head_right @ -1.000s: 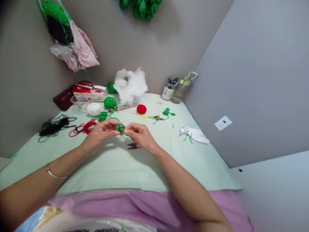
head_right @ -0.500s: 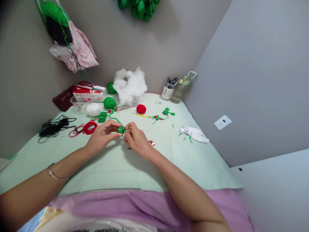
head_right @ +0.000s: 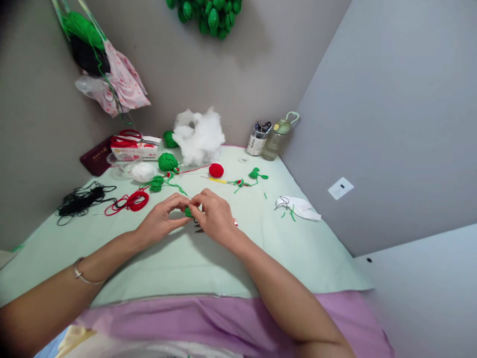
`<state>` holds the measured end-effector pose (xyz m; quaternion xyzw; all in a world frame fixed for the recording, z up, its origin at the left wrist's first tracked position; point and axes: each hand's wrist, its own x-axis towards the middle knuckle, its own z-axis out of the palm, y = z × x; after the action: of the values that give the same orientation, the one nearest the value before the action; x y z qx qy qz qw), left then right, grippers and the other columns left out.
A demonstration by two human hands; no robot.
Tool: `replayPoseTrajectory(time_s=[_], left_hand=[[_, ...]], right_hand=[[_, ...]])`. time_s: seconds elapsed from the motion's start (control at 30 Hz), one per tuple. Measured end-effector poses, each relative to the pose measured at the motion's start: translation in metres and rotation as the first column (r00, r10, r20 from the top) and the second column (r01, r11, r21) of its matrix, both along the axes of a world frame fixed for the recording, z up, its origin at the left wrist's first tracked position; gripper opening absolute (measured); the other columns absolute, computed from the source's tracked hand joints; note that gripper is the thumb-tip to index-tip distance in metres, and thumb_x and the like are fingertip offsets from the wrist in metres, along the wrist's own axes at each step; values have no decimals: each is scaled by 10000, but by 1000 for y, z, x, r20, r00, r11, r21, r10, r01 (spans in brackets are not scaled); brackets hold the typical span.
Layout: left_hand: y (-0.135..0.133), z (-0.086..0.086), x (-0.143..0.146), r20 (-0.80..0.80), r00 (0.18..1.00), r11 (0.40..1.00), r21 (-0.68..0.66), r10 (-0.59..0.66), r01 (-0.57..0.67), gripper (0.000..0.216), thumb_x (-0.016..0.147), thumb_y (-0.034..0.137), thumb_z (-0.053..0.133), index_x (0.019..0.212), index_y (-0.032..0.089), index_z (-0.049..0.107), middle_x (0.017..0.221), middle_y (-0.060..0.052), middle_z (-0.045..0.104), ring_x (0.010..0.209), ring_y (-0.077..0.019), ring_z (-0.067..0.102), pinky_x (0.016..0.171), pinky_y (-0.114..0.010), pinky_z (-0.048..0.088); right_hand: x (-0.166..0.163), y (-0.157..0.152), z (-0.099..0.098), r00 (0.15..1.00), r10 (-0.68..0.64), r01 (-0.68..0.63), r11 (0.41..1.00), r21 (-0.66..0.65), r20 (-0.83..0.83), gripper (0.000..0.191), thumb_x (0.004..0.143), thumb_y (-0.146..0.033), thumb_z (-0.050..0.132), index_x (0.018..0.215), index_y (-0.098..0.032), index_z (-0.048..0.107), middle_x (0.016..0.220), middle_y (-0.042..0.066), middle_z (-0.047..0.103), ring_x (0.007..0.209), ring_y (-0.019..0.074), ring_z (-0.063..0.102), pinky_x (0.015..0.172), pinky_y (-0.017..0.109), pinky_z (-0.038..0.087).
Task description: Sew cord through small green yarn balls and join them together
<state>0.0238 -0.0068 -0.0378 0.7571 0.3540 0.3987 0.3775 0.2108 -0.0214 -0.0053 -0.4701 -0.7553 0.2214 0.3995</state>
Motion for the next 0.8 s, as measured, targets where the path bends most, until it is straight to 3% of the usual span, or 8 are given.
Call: replayPoseTrajectory(time_s=[0.1, 0.17, 0.3, 0.37, 0.5, 0.57, 0.63, 0.8], left_hand=[[-1, 0, 1, -29, 998, 999, -9, -51, 51, 194, 800, 190, 682, 993, 202, 684, 969, -42, 627, 912, -189, 601, 870, -349, 470], [-1, 1, 2, -30, 996, 996, -34, -79, 78, 242, 798, 192, 686, 1039, 203, 686, 985, -43, 631, 915, -186, 609, 875, -349, 480], [-3, 2, 2, -31, 993, 990, -89, -115, 112, 256, 808, 193, 675, 1063, 206, 681, 1016, -45, 625, 924, -179, 619, 878, -340, 502], [-3, 2, 2, -42, 986, 982, -106, -159, 154, 230, 805, 185, 670, 1034, 207, 686, 1027, -44, 620, 918, -172, 623, 866, -328, 510], [-3, 2, 1, 5, 991, 967, -219, -135, 132, 240, 789, 209, 706, 1028, 209, 678, 1012, -31, 622, 831, -146, 624, 794, -299, 515], [-2, 5, 0, 65, 995, 941, -326, -77, 94, 296, 792, 259, 733, 1075, 215, 658, 863, -2, 620, 717, -132, 601, 687, -275, 497], [0, 7, -3, 133, 990, 913, -397, -42, 92, 355, 795, 315, 755, 1121, 224, 646, 759, 16, 614, 689, -145, 609, 642, -269, 479], [5, 12, -8, 251, 968, 917, -391, 21, 82, 357, 815, 408, 752, 1117, 229, 683, 1013, -55, 711, 930, -221, 686, 829, -345, 529]], right_hand=[[8, 4, 13, 942, -41, 15, 997, -81, -333, 130, 859, -302, 668, 786, -197, 645, 851, 24, 645, 690, 118, 536, 579, 244, 384], [14, 6, 21, 866, -55, -76, 968, -238, -497, 201, 865, -396, 661, 839, -205, 605, 830, 19, 671, 587, 104, 536, 475, 230, 328], [26, 9, 29, 787, -17, -356, 804, -476, -617, 333, 840, -500, 677, 830, -216, 502, 598, -35, 608, 451, 111, 545, 420, 217, 337], [35, 13, 32, 717, -47, -362, 827, -429, -695, 345, 798, -466, 735, 812, -210, 503, 505, -84, 485, 433, 90, 504, 444, 208, 372], [55, 21, 39, 536, -127, -172, 951, -255, -835, 315, 783, -365, 765, 786, -206, 492, 516, -113, 298, 450, 52, 388, 474, 188, 362], [58, 22, 40, 549, -145, -137, 956, -260, -823, 263, 808, -332, 728, 804, -208, 497, 548, -97, 327, 486, 63, 413, 494, 203, 372], [55, 18, 39, 630, -126, -144, 950, -275, -766, 203, 834, -329, 686, 868, -213, 523, 578, -77, 404, 532, 87, 474, 508, 222, 378], [34, 3, 33, 896, 20, -100, 982, -158, -444, 191, 891, -399, 640, 881, -210, 620, 703, -5, 586, 598, 120, 518, 537, 262, 387]])
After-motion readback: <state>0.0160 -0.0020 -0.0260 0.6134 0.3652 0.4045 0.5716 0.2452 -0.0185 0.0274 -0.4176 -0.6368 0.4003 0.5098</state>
